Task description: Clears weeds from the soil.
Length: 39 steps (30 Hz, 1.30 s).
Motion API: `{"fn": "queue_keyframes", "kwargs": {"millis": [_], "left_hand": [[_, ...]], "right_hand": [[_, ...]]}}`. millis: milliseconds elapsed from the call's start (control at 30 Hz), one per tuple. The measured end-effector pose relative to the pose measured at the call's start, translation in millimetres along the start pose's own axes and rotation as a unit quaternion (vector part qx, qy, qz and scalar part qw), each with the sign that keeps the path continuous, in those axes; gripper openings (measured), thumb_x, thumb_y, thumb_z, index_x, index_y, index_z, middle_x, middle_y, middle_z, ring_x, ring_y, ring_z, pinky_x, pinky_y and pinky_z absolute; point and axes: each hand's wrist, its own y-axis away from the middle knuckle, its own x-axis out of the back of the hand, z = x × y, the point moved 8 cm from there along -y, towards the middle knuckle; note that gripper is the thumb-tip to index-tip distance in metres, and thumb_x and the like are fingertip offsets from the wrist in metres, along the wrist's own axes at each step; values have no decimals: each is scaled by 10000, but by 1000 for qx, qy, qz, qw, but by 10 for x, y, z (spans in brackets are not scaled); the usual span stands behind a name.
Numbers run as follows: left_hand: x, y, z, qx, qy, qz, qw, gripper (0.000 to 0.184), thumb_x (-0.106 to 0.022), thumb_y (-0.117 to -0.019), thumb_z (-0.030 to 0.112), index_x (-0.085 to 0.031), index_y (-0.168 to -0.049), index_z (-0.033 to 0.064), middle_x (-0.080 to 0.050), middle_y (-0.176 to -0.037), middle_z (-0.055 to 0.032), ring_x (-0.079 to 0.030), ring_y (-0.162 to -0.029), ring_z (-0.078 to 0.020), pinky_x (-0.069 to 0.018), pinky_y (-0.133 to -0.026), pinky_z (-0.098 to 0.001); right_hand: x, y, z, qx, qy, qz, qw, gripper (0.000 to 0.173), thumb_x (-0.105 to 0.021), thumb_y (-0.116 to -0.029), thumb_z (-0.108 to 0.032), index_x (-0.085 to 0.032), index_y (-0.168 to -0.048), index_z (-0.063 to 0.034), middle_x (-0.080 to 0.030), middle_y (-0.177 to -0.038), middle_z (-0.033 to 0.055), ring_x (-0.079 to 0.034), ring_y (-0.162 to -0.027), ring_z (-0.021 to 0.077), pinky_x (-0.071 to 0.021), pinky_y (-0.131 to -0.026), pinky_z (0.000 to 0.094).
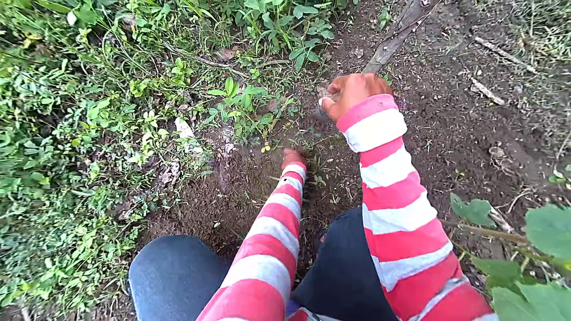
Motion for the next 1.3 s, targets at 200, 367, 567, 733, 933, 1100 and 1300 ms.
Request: {"fn": "queue_keyframes", "kwargs": {"millis": [200, 367, 567, 733, 933, 1100, 1300], "left_hand": [[119, -140, -10, -64, -24, -66, 995, 499, -558, -1032, 397, -648, -1255, -40, -664, -1284, -284, -640, -1243, -424, -500, -1012, -655], [185, -157, 8, -90, 18, -72, 993, 448, -560, -1028, 363, -682, -1147, -52, -679, -1226, -292, -655, -1197, -435, -507, -977, -664], [1176, 126, 578, -219, 253, -8, 942, 329, -601, -1028, 234, -684, -1175, -48, -696, -1137, -256, -670, -1087, -374, -506, -963, -600], [1768, 439, 485, -362, 34, 37, 931, 255, -692, -959, 232, -736, -1075, 10, -735, -1026, -232, -704, -1025, -412, -504, -905, -699], [-332, 724, -294, -417, -342, -161, 827, 357, -760, -862, 124, -725, -1203, 23, -564, -1462, -200, -487, -1396, -439, -479, -1010, -696], [-1058, 1120, 119, -512, -278, -109, 806, 839, -814, -810, 45, -463, -1564, 159, -283, -1710, -134, -170, -1592, -434, -224, -1118, -834], [-728, 712, 158, -307, -292, -82, 902, 526, -572, -995, 72, -438, -1487, -58, -493, -1488, -317, -481, -1372, -514, -468, -1009, -656]], "right_hand": [[23, 9, 72, -11, -9, -4, 1000, 384, -626, -970, -393, -701, -1295, -202, -713, -1218, 182, -662, -1165, 396, -499, -925, 638], [9, 30, 34, -2, 3, -2, 1000, 368, -615, -971, -380, -710, -1278, -200, -718, -1210, 179, -669, -1156, 392, -502, -927, 632], [-5, 30, 56, -1, 0, -9, 1000, 385, -617, -976, -385, -701, -1283, -168, -709, -1215, 197, -658, -1166, 414, -494, -923, 645], [-25, 47, 48, 16, -4, -29, 999, 384, -644, -970, -362, -697, -1290, -155, -703, -1223, 207, -646, -1183, 424, -480, -947, 658], [3, 29, 10, 7, -1, -34, 999, 388, -658, -966, -369, -695, -1296, -167, -699, -1243, 197, -645, -1194, 405, -482, -968, 636], [-24, 31, -57, 8, 16, -40, 999, 383, -641, -983, -361, -686, -1304, -157, -698, -1243, 195, -641, -1200, 403, -474, -972, 634], [-3, 2, 29, -8, -2, -21, 1000, 368, -652, -977, -368, -703, -1283, -170, -705, -1227, 197, -644, -1187, 414, -479, -956, 645]]}}
